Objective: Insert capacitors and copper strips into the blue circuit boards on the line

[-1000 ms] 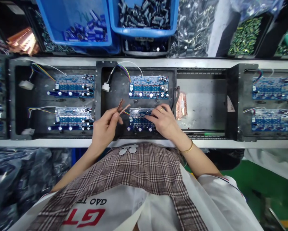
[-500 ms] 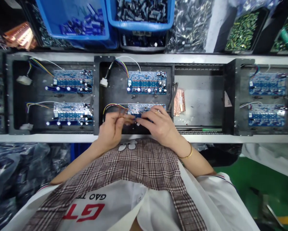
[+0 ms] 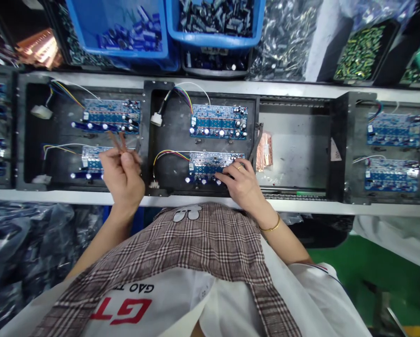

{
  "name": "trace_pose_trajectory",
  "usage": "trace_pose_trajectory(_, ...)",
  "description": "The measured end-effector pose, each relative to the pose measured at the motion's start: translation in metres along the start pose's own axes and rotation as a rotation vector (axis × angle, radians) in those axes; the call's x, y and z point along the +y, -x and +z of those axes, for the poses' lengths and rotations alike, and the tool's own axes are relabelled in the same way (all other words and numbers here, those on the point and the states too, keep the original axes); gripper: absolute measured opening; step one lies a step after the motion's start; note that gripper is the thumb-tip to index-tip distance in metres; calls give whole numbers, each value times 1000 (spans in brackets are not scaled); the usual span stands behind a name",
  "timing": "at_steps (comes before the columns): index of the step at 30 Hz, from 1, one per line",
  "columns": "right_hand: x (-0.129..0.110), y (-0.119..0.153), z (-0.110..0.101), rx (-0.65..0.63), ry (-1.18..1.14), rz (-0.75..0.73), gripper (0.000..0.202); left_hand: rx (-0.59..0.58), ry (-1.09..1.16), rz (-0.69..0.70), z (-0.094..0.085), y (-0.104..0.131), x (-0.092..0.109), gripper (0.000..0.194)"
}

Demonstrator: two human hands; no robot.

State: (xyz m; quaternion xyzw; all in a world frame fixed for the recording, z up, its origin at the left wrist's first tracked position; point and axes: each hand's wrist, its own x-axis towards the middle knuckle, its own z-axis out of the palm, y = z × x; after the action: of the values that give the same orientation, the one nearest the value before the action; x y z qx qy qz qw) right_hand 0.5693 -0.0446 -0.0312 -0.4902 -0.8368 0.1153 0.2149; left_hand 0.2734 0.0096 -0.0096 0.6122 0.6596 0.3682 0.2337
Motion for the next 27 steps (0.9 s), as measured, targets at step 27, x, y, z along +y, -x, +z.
trace_pose_trajectory(27,26,16,-7,396,-994,1131,67,-104,-644,-158,8,-15,17,27)
